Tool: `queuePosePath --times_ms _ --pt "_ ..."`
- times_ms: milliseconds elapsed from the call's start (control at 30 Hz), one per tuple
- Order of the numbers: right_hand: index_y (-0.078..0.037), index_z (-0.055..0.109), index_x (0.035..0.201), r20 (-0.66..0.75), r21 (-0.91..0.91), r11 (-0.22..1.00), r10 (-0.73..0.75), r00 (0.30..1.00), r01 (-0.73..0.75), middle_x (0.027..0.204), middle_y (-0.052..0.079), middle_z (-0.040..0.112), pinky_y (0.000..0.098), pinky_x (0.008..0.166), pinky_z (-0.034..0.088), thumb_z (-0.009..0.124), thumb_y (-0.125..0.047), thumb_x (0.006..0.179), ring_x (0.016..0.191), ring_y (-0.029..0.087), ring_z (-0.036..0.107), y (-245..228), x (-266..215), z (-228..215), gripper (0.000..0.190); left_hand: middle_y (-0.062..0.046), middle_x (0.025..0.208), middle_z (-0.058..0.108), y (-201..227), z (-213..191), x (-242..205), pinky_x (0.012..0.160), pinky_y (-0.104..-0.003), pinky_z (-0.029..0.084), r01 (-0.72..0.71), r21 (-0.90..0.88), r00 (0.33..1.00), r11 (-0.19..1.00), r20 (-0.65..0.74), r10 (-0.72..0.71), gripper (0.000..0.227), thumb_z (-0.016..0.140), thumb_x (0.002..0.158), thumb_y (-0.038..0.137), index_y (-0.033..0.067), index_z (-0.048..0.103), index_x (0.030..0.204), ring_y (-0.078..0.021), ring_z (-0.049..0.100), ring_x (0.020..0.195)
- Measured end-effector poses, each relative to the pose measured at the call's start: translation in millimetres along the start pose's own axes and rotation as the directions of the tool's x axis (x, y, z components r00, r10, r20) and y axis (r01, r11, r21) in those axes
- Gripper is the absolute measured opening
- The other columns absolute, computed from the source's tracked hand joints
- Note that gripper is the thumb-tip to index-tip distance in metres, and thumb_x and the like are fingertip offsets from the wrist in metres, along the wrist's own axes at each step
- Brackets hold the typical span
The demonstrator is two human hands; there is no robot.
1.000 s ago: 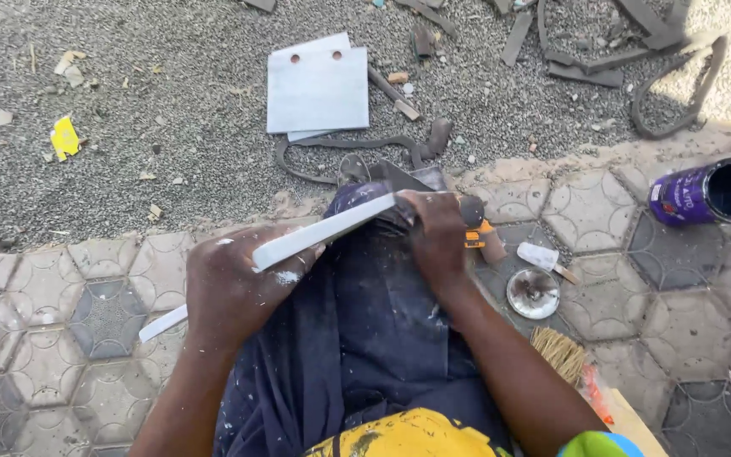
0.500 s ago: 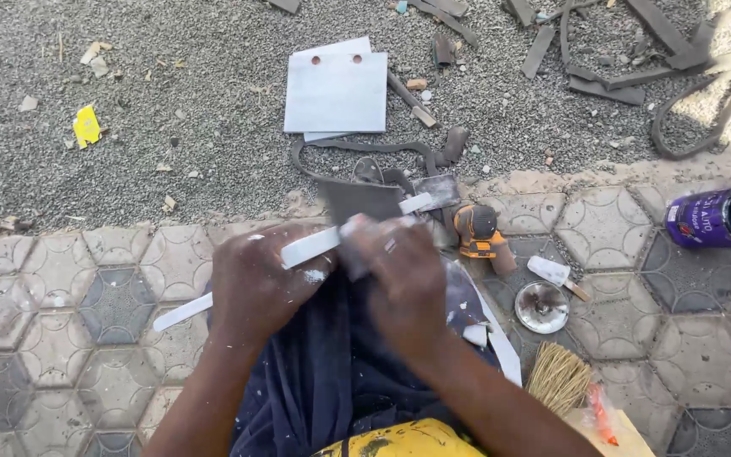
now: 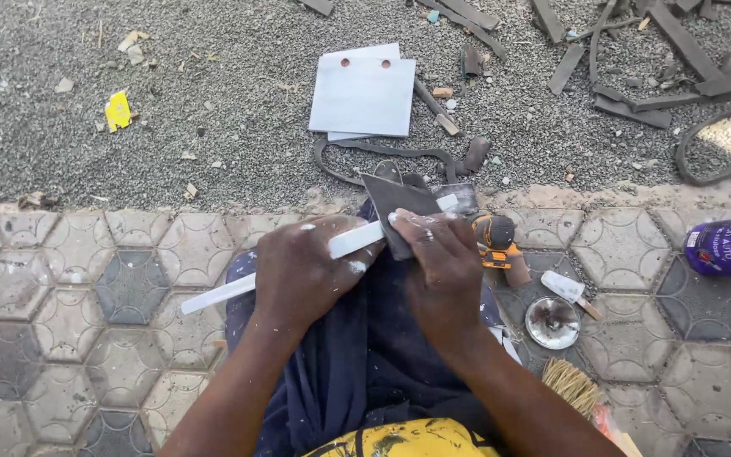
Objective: Sanding the edges and surfaces of white furniture panels using a sanding block to prepare them for finishing.
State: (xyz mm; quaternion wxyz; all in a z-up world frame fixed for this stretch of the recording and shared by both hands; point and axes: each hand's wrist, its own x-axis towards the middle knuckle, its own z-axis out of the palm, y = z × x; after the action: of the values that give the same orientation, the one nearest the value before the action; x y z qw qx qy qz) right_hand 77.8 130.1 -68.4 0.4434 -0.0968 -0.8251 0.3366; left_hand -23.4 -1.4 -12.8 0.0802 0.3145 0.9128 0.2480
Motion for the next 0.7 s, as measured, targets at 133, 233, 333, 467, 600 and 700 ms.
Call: queuePosePath --times_ms 133,233,333,467,600,700 --pt "0.001 0.070 0.113 0.156 0.091 0.995 0.032 0.987 -0.047 0.112 0.016 0.075 0.0427 0.089 0.046 0.065 0.008 0.073 0.091 0.028 0.067 -33 -15 -3 0.041 -0.013 0.057 0.062 -13 4 0 0.046 -0.042 0.042 -0.158 0.006 0.986 0.987 -0.060 0.158 0.022 0.079 0.069 0.025 0.0054 0.069 0.069 -0.0254 0.050 0.040" --pt "-0.005 0.079 0.108 -0.137 -0.098 0.988 -0.136 0.981 0.123 0.103 0.015 0.072 0.0507 0.096 0.052 0.059 -0.006 0.094 0.097 0.038 0.064 48 -53 32 0.024 -0.005 0.071 0.074 -4 -7 4 0.062 -0.044 0.060 0.080 -0.016 0.997 0.997 0.001 -0.080 0.028 0.083 0.070 0.042 0.0237 0.082 0.090 -0.0375 0.073 0.074" --pt "0.002 0.077 0.110 0.133 -0.293 0.904 0.361 0.923 -0.312 0.090 0.030 0.070 0.0586 0.086 0.048 0.056 -0.001 0.098 0.089 0.048 0.063 150 -97 21 0.024 -0.014 0.079 0.077 10 -13 0 0.067 -0.048 0.059 0.058 -0.113 0.998 0.992 0.024 -0.056 0.028 0.081 0.075 0.036 0.0156 0.083 0.095 -0.0444 0.073 0.082" --pt "-0.001 0.075 0.117 0.094 -0.236 0.862 0.480 0.872 -0.449 0.100 0.025 0.072 0.0566 0.091 0.051 0.063 -0.003 0.097 0.100 0.047 0.065 165 -103 13 0.024 -0.014 0.078 0.076 10 -8 6 0.064 -0.049 0.058 0.020 -0.091 1.000 0.996 -0.008 -0.021 0.031 0.084 0.074 0.036 0.0151 0.084 0.097 -0.0444 0.072 0.081" --pt "-0.001 0.073 0.121 0.092 -0.037 0.989 0.147 0.985 -0.144 0.114 0.025 0.072 0.0523 0.095 0.055 0.050 0.003 0.094 0.109 0.045 0.068 16 -43 7 0.036 -0.011 0.075 0.075 8 -4 5 0.062 -0.047 0.058 0.013 -0.072 1.000 0.997 0.005 -0.013 0.027 0.083 0.076 0.038 0.0177 0.084 0.094 -0.0390 0.073 0.077" --pt "-0.008 0.075 0.121 0.033 0.224 0.964 0.135 0.990 -0.139 0.130 0.014 0.072 0.0446 0.104 0.058 0.049 0.002 0.097 0.123 0.037 0.070 -66 1 -2 0.036 -0.009 0.066 0.070 -44 18 8 0.054 -0.045 0.054 0.016 0.102 0.999 0.995 -0.040 -0.012 0.027 0.080 0.076 0.036 0.0147 0.081 0.092 -0.0415 0.069 0.069"
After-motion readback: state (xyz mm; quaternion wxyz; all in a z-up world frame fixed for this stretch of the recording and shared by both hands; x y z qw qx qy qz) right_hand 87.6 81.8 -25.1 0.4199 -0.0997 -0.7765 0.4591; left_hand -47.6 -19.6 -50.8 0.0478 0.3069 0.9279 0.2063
